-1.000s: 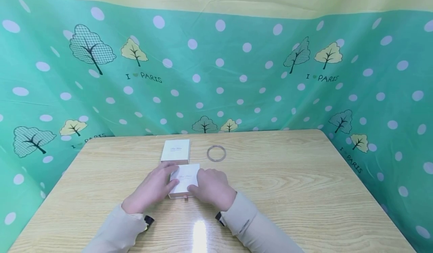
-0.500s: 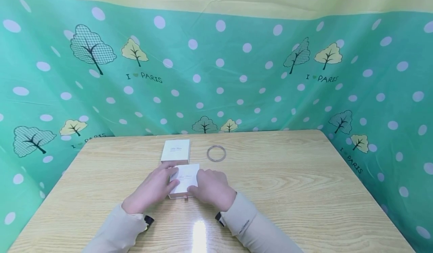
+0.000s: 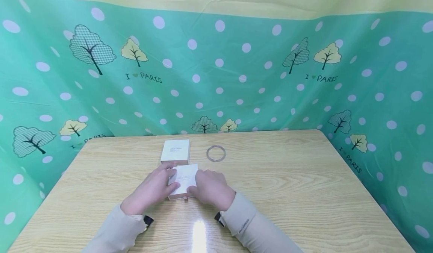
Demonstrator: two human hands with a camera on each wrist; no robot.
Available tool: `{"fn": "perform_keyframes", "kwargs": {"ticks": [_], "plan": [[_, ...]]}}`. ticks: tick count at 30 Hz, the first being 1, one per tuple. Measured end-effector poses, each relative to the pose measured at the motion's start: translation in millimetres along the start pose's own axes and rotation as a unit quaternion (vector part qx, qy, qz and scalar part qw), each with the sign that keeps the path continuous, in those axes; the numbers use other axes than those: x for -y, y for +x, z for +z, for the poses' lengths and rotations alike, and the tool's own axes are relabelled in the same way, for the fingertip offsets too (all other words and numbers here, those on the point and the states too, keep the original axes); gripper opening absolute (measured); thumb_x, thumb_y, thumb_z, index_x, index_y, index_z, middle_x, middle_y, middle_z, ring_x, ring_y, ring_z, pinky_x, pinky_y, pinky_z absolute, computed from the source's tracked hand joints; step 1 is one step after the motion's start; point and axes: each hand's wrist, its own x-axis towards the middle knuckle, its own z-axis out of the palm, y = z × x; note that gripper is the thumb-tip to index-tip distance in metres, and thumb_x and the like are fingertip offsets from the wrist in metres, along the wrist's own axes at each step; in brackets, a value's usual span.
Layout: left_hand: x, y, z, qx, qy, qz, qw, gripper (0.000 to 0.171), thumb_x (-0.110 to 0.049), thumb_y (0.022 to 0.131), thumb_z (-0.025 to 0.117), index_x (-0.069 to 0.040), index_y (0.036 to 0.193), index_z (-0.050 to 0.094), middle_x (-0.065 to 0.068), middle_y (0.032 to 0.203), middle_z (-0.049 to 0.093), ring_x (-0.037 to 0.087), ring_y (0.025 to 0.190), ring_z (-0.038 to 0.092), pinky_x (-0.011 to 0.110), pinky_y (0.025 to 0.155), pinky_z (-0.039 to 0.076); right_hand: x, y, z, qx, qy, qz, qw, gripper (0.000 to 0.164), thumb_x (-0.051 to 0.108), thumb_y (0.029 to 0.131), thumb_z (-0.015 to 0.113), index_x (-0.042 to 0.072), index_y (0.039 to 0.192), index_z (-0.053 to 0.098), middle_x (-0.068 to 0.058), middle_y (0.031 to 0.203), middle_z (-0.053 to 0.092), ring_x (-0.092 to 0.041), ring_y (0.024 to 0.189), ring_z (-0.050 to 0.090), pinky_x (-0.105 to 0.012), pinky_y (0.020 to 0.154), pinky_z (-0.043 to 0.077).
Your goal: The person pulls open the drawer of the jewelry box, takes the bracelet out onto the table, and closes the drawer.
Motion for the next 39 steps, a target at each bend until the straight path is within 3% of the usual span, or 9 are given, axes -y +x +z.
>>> {"fn": "perform_keyframes", "kwargs": {"ticks": [15,22,39], "plan": [[-2.0,-2.8,-4.5,-0.001,0.004,-0.009,1.0000,0.030,-0.021,0.081,0.077,0.004,0.095,0.067,0.023,0.127,0.052,0.033,0.100,0.061,0.042,0.085,0.052,2.9,0.0,-0.3,0.009,0.021,-0.003,1.000,0.038,0.042,0.088,0.066,0.005,0.097,0.058,-0.002,0.065,0.051,-0.015,0.050,0.045,-0.030,0.043,0.038],[-4.1,-4.4,-5.5,-0.001,0.009,-0.021,0.9997,0.029,-0.021,0.079,0.078,0.003,0.090,0.067,0.017,0.109,0.056,0.023,0.080,0.058,0.038,0.074,0.053,3.3,0.8,0.3,0.015,0.032,0.000,0.999,0.035,0.039,0.089,0.066,0.006,0.097,0.058,-0.001,0.066,0.052,-0.015,0.051,0.045,-0.030,0.044,0.038],[-5.3,-7.1,-5.4,-0.019,0.031,-0.011,0.9993,0.033,-0.022,0.076,0.081,0.005,0.085,0.065,0.014,0.091,0.055,0.018,0.067,0.050,0.031,0.062,0.049,4.2,1.4,0.2,0.021,0.047,0.006,0.999,0.031,0.037,0.089,0.067,0.008,0.096,0.059,-0.001,0.065,0.052,-0.015,0.052,0.046,-0.029,0.045,0.039]]}}
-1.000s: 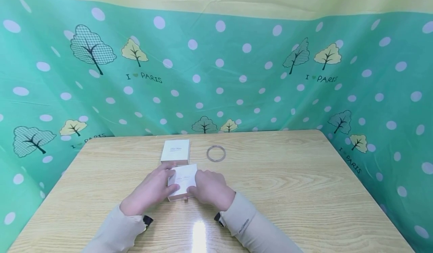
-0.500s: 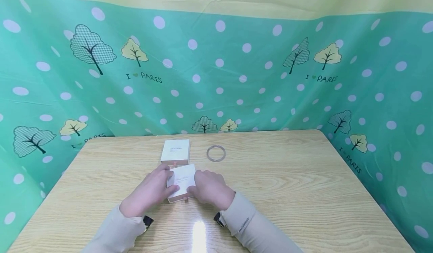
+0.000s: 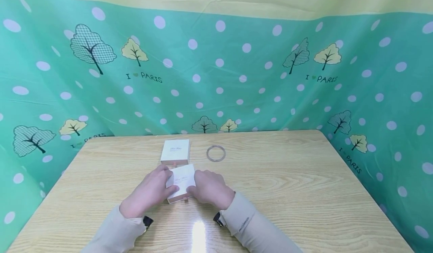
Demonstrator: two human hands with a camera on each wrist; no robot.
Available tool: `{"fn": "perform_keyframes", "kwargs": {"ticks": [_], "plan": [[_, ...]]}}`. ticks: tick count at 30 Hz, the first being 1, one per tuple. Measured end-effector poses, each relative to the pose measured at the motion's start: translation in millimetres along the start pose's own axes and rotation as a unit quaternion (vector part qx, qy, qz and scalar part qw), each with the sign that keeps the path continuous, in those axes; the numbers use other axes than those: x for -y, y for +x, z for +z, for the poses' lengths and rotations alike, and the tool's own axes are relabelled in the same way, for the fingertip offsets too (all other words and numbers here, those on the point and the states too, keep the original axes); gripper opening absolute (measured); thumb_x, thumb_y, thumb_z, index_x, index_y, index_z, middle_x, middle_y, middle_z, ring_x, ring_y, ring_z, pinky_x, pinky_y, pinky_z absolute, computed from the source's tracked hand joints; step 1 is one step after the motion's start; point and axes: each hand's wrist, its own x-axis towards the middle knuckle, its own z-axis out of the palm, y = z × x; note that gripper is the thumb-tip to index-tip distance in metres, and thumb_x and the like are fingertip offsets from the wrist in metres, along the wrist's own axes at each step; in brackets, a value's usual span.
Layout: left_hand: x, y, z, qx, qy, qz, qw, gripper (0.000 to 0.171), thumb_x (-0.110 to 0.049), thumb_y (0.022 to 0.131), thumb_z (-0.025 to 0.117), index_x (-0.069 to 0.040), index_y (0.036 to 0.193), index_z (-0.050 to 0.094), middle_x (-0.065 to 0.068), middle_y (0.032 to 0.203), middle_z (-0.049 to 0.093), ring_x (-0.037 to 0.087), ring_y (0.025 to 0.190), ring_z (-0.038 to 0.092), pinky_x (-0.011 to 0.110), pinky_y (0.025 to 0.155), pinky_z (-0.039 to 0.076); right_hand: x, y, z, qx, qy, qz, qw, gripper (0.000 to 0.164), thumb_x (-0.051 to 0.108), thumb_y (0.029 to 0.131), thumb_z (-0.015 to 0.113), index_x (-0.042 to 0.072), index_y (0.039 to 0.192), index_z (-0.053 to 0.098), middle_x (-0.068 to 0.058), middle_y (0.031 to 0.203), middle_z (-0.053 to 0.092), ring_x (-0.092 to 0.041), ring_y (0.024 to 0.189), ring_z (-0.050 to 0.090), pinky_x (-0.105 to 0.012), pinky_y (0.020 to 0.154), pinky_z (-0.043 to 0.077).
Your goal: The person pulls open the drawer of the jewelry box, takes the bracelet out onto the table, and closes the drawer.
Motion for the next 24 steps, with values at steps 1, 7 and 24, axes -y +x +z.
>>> {"fn": "perform_keyframes", "kwargs": {"ticks": [1,7,24], "plan": [[0.0,-0.2,-0.1,-0.001,0.001,0.002,1.0000,0.033,-0.022,0.076,0.081,0.005,0.086,0.065,0.014,0.090,0.055,0.018,0.067,0.050,0.032,0.062,0.050,0.0,0.1,0.1,0.000,0.001,0.000,1.000,0.031,0.037,0.089,0.067,0.008,0.096,0.059,-0.001,0.065,0.052,-0.015,0.052,0.046,-0.030,0.045,0.039],[0.0,-1.1,-0.3,0.001,0.000,0.000,1.0000,0.035,-0.022,0.077,0.080,0.005,0.093,0.065,0.015,0.093,0.055,0.018,0.070,0.051,0.032,0.064,0.050,-0.3,0.8,0.5,-0.002,0.011,-0.001,1.000,0.031,0.037,0.088,0.067,0.008,0.098,0.059,-0.001,0.065,0.052,-0.015,0.052,0.047,-0.029,0.045,0.039],[-4.4,-4.3,-5.3,0.026,0.013,-0.033,0.9990,0.042,-0.027,0.077,0.080,0.005,0.100,0.065,0.017,0.097,0.054,0.024,0.080,0.055,0.039,0.068,0.051,-1.8,0.7,0.4,-0.017,0.033,-0.003,0.999,0.023,0.033,0.088,0.068,0.012,0.092,0.061,0.001,0.065,0.053,-0.014,0.052,0.047,-0.029,0.047,0.040]]}}
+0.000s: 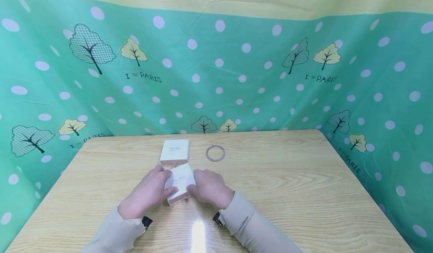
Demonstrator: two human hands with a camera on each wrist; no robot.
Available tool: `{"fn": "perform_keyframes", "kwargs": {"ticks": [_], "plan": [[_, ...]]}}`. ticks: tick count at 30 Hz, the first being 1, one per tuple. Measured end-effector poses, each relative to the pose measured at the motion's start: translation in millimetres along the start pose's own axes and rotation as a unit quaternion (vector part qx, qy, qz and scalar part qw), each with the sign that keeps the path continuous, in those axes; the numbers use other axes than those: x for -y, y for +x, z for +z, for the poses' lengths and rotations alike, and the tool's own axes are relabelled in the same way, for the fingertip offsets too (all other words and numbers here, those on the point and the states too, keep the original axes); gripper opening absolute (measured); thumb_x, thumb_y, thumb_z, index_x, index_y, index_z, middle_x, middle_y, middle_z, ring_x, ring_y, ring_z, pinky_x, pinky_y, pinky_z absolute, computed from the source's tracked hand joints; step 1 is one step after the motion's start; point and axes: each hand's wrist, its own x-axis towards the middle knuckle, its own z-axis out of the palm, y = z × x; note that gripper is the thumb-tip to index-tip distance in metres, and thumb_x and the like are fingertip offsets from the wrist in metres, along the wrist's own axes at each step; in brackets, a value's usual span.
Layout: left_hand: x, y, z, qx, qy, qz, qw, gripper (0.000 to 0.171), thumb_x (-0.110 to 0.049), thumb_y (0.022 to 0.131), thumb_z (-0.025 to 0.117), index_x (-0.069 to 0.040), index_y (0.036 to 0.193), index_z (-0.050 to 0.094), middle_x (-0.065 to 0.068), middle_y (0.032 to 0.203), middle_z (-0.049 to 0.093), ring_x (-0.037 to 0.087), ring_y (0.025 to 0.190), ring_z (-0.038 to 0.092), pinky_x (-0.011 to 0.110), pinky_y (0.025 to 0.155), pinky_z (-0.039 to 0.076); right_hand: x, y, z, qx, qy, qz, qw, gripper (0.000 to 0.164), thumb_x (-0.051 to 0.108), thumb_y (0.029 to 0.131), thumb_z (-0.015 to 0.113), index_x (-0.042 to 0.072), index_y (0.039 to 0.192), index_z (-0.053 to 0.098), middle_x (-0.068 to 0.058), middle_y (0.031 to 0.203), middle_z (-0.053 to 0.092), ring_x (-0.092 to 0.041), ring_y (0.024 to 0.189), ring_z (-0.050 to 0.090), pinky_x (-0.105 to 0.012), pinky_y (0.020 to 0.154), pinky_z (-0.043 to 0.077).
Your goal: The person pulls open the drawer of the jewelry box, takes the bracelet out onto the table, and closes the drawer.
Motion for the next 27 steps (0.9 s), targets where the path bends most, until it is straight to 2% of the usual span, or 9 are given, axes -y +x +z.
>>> {"fn": "perform_keyframes", "kwargs": {"ticks": [3,9,27], "plan": [[-0.7,-0.5,-1.6,0.005,-0.007,-0.004,1.0000,0.043,-0.026,0.076,0.081,0.005,0.101,0.066,0.018,0.099,0.054,0.024,0.079,0.054,0.038,0.069,0.051,-0.1,-0.2,0.2,0.000,0.000,-0.002,1.000,0.023,0.033,0.088,0.068,0.012,0.093,0.061,0.001,0.065,0.053,-0.014,0.052,0.047,-0.029,0.046,0.040],[-2.0,-1.8,-4.4,0.016,-0.004,-0.011,0.9998,0.044,-0.028,0.075,0.081,0.005,0.100,0.065,0.015,0.092,0.052,0.021,0.074,0.051,0.036,0.064,0.050,-0.5,0.5,0.6,0.000,0.004,-0.003,1.000,0.023,0.032,0.088,0.068,0.012,0.096,0.062,0.002,0.066,0.054,-0.013,0.053,0.048,-0.029,0.047,0.040],[-2.7,-4.7,-7.0,0.019,0.011,-0.021,0.9995,0.048,-0.032,0.074,0.082,0.002,0.103,0.065,0.013,0.089,0.050,0.023,0.074,0.050,0.038,0.062,0.048,-1.2,2.2,0.1,-0.007,0.011,-0.014,1.000,0.024,0.030,0.088,0.068,0.011,0.102,0.064,0.005,0.068,0.054,-0.012,0.055,0.050,-0.029,0.048,0.041]]}}
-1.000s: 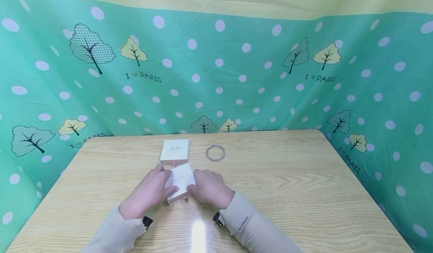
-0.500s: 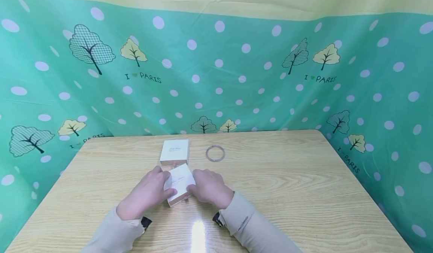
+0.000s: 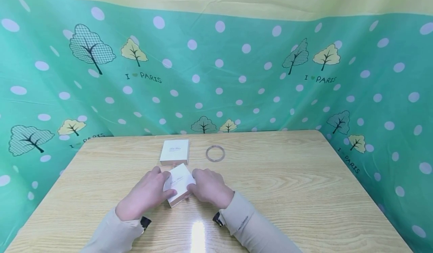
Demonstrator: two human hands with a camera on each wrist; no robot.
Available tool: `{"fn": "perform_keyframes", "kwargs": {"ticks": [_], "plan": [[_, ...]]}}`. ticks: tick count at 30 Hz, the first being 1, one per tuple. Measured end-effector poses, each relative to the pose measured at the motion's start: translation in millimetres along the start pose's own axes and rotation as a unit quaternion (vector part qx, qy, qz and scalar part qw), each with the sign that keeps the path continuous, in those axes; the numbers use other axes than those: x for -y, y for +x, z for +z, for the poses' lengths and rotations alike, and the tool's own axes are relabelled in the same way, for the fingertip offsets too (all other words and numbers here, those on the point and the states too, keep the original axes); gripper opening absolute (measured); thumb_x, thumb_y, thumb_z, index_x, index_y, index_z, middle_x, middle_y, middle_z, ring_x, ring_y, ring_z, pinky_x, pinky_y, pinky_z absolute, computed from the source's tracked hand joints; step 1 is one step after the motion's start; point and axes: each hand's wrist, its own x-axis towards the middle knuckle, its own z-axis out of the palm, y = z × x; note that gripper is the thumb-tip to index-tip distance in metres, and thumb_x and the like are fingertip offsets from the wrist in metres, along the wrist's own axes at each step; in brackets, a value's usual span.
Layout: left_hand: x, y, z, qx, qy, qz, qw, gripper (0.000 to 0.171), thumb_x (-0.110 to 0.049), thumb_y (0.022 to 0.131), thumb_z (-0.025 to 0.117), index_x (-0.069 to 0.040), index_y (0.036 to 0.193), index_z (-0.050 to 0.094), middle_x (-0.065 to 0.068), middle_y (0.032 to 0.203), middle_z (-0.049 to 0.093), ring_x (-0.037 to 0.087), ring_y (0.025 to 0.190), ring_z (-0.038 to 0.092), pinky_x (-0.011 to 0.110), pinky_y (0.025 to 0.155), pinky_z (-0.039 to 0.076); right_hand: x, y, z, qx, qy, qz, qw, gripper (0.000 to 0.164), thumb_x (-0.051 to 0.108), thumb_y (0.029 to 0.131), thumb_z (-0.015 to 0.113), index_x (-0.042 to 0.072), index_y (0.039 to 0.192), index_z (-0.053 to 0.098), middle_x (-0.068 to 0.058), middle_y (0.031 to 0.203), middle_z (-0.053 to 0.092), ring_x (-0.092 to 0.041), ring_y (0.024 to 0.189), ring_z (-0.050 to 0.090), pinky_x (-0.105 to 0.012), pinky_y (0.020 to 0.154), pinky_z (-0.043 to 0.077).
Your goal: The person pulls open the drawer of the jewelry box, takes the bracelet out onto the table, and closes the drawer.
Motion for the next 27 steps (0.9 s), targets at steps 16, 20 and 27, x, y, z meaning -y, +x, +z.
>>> {"fn": "perform_keyframes", "kwargs": {"ticks": [16,20,27], "plan": [[-1.1,-2.2,-0.3,0.000,0.016,0.004,0.9999,0.048,-0.033,0.074,0.082,0.003,0.100,0.064,0.011,0.085,0.050,0.024,0.073,0.050,0.037,0.060,0.047,-0.5,0.4,0.6,-0.002,0.004,-0.011,1.000,0.027,0.029,0.088,0.068,0.009,0.106,0.065,0.004,0.067,0.055,-0.011,0.054,0.050,-0.028,0.047,0.042],[-1.6,-3.4,-1.4,0.002,0.024,0.006,0.9997,0.048,-0.033,0.074,0.082,0.003,0.100,0.064,0.011,0.084,0.049,0.023,0.072,0.049,0.035,0.058,0.046,-1.4,0.9,1.1,-0.007,0.001,-0.012,1.000,0.034,0.029,0.088,0.068,0.007,0.115,0.063,0.002,0.073,0.059,-0.011,0.057,0.051,-0.027,0.050,0.042],[-2.6,-4.9,-4.2,0.011,0.028,0.003,0.9996,0.048,-0.033,0.074,0.082,0.003,0.101,0.064,0.010,0.083,0.049,0.021,0.069,0.048,0.033,0.054,0.044,-3.3,1.8,2.6,-0.014,0.001,-0.021,1.000,0.039,0.030,0.088,0.068,0.007,0.119,0.061,0.000,0.081,0.063,-0.010,0.060,0.052,-0.027,0.053,0.043]]}}
